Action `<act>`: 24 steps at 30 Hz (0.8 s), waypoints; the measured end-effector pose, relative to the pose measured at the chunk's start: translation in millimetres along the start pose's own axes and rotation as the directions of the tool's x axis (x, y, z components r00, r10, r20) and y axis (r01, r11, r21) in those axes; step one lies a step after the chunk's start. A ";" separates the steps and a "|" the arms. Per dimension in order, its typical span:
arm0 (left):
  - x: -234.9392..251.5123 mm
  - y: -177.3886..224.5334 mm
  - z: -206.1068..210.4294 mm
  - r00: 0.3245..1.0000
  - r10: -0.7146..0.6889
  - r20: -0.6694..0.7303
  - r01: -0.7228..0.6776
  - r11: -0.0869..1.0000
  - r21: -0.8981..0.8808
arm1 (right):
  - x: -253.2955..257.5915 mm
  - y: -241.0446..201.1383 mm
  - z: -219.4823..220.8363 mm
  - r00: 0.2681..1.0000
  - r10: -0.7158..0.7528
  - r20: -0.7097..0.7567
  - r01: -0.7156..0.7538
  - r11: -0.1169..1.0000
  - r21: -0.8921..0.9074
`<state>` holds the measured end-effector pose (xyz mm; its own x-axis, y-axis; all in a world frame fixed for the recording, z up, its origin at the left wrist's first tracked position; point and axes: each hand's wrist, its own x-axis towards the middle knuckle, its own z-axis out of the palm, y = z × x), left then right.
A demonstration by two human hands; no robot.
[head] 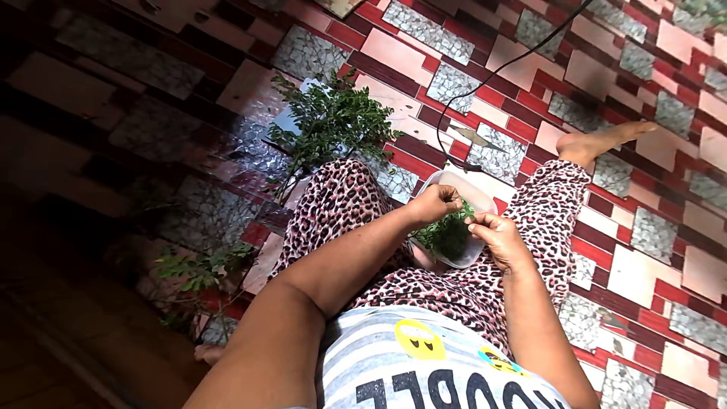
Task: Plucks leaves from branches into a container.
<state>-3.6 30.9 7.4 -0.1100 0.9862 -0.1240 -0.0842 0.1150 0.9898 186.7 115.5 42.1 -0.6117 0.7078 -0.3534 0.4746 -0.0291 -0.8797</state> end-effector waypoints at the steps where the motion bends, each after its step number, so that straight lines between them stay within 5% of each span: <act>1: -0.4 0.1 0.1 1.000 0.002 0.001 -0.002 1.000 0.004 | 0.1 0.5 -1.3 1.000 0.003 -0.003 -0.003 0.999 0.040; 5: 0.3 -0.4 1.8 1.000 -0.005 0.012 0.005 1.000 0.015 | 0.3 -1.6 -1.1 0.999 -0.042 -0.009 0.043 0.987 0.153; 14: 0.2 0.0 3.2 0.999 -0.027 -0.020 0.029 0.998 0.064 | -1.7 -4.7 9.4 0.942 -0.278 -0.187 0.227 0.940 -0.255; 18: -7.8 20.6 -2.7 0.997 -0.028 -0.069 0.038 0.989 0.141 | -4.5 -7.7 1.5 0.972 -0.194 -0.134 0.126 0.908 -0.401; 21: -21.7 47.9 -8.9 0.990 0.089 -0.108 -0.058 0.964 0.260 | -7.3 -1.7 -1.0 0.959 -0.251 -0.134 0.175 0.892 -0.417; 24: -59.1 101.3 -7.2 0.963 0.265 -0.042 -0.243 0.929 0.279 | -3.9 16.1 -4.0 0.857 -0.474 -0.204 0.362 0.833 -0.418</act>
<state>-12.9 -16.6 114.5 -0.1695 0.9756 0.1395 0.2245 -0.0996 0.9694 199.2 115.1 30.6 -0.6198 0.7640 0.1792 0.4387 0.5266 -0.7281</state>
